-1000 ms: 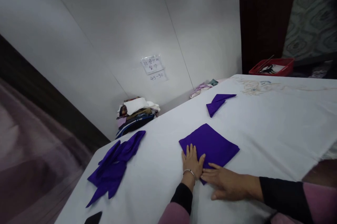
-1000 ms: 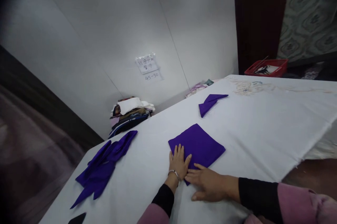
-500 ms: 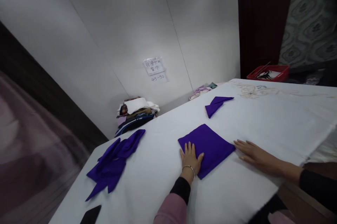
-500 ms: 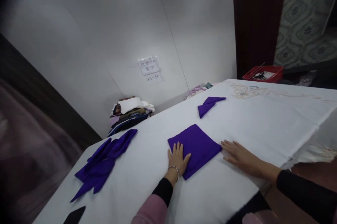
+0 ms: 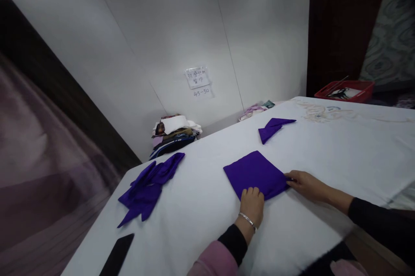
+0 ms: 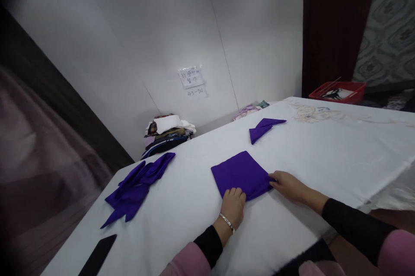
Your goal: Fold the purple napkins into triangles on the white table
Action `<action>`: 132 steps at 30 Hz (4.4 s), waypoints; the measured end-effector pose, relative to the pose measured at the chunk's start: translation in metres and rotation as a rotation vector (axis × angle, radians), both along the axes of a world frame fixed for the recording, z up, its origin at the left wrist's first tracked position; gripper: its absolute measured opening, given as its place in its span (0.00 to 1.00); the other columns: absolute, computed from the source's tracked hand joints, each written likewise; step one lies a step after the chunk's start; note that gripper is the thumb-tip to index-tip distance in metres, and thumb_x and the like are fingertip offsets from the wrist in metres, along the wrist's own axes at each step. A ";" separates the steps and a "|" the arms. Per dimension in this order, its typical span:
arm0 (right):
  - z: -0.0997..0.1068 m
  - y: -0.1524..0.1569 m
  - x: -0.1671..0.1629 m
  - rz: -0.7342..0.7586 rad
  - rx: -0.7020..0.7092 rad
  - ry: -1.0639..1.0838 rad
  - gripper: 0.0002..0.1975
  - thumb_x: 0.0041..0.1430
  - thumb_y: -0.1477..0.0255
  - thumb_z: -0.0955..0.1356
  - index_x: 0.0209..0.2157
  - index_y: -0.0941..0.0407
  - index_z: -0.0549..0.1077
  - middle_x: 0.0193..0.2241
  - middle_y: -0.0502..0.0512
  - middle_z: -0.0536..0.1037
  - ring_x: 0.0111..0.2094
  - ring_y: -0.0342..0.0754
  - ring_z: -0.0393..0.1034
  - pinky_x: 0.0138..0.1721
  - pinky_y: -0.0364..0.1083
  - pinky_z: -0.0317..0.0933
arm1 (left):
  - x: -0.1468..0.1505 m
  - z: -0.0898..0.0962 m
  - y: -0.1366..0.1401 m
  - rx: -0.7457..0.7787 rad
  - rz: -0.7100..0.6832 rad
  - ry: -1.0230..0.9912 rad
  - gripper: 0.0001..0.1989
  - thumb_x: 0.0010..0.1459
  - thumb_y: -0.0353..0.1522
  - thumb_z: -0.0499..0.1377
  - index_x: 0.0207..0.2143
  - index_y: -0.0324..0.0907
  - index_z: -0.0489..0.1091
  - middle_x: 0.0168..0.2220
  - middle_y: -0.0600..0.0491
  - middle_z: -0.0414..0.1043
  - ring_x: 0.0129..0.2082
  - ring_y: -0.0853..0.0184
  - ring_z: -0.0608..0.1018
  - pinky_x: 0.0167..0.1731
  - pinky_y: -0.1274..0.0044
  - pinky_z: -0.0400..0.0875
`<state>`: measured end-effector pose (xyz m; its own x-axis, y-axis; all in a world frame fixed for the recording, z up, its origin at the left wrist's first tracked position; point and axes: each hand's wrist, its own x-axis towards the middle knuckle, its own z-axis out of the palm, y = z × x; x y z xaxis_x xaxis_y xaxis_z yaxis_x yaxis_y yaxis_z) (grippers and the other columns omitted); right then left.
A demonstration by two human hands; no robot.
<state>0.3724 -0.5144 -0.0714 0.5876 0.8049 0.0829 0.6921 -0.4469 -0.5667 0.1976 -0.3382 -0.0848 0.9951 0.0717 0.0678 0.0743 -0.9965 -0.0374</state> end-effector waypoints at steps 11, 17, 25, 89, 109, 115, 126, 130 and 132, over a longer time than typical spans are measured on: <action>-0.004 0.004 -0.019 0.141 0.015 0.333 0.26 0.54 0.60 0.63 0.51 0.58 0.74 0.42 0.60 0.78 0.38 0.53 0.71 0.40 0.48 0.63 | -0.097 0.012 0.141 0.064 0.362 -0.062 0.17 0.59 0.19 0.48 0.41 0.40 0.72 0.45 0.51 0.73 0.50 0.62 0.68 0.51 0.69 0.54; -0.006 0.051 -0.005 0.059 0.042 0.290 0.28 0.54 0.61 0.63 0.53 0.60 0.72 0.46 0.62 0.76 0.42 0.54 0.70 0.44 0.49 0.62 | -0.119 -0.001 0.137 -0.077 0.345 -0.083 0.27 0.51 0.15 0.47 0.50 0.41 0.70 0.54 0.52 0.70 0.56 0.63 0.66 0.57 0.68 0.55; -0.007 0.096 -0.025 0.139 -0.038 0.259 0.32 0.53 0.65 0.65 0.59 0.62 0.63 0.39 0.60 0.78 0.37 0.51 0.71 0.39 0.47 0.61 | -0.131 -0.006 0.089 -0.243 0.242 -0.193 0.33 0.41 0.14 0.48 0.47 0.46 0.72 0.53 0.54 0.72 0.54 0.65 0.70 0.62 0.61 0.51; -0.014 0.041 -0.066 0.037 0.286 1.220 0.17 0.41 0.66 0.71 0.38 0.45 0.78 0.22 0.47 0.73 0.20 0.45 0.66 0.25 0.46 0.64 | -0.079 -0.016 0.010 -0.361 0.357 0.032 0.23 0.52 0.26 0.54 0.51 0.49 0.70 0.52 0.54 0.70 0.52 0.62 0.68 0.52 0.70 0.62; 0.016 0.045 -0.042 0.257 0.096 0.125 0.15 0.56 0.67 0.61 0.38 0.51 0.78 0.37 0.57 0.77 0.37 0.52 0.70 0.39 0.49 0.62 | -0.083 0.015 -0.004 -0.402 0.264 -0.146 0.14 0.61 0.27 0.48 0.42 0.37 0.71 0.45 0.49 0.71 0.47 0.63 0.68 0.45 0.69 0.62; 0.029 0.091 -0.024 0.488 0.190 -0.048 0.12 0.56 0.64 0.62 0.32 0.52 0.77 0.41 0.57 0.77 0.44 0.54 0.69 0.47 0.53 0.60 | -0.082 0.003 -0.005 -0.313 0.374 -0.157 0.06 0.57 0.31 0.56 0.34 0.40 0.72 0.41 0.51 0.72 0.42 0.62 0.71 0.40 0.69 0.66; 0.031 0.199 -0.035 0.557 -0.109 0.162 0.12 0.53 0.65 0.64 0.31 0.58 0.74 0.30 0.55 0.78 0.31 0.48 0.69 0.35 0.45 0.60 | -0.107 0.003 -0.001 -0.435 0.673 -0.315 0.33 0.53 0.32 0.58 0.61 0.38 0.55 0.39 0.47 0.75 0.40 0.57 0.72 0.46 0.64 0.63; 0.016 0.216 -0.035 0.506 -0.111 0.114 0.12 0.53 0.67 0.64 0.32 0.58 0.75 0.33 0.58 0.79 0.33 0.50 0.70 0.36 0.46 0.60 | -0.119 -0.004 0.004 -0.502 0.736 -0.407 0.36 0.50 0.31 0.59 0.62 0.38 0.54 0.37 0.49 0.75 0.41 0.58 0.71 0.50 0.63 0.60; 0.007 0.220 -0.034 0.468 -0.107 0.090 0.12 0.54 0.67 0.64 0.33 0.58 0.75 0.34 0.59 0.79 0.34 0.52 0.70 0.37 0.46 0.60 | -0.124 -0.008 0.007 -0.523 0.756 -0.441 0.36 0.50 0.30 0.59 0.61 0.38 0.55 0.37 0.50 0.74 0.42 0.59 0.71 0.52 0.62 0.59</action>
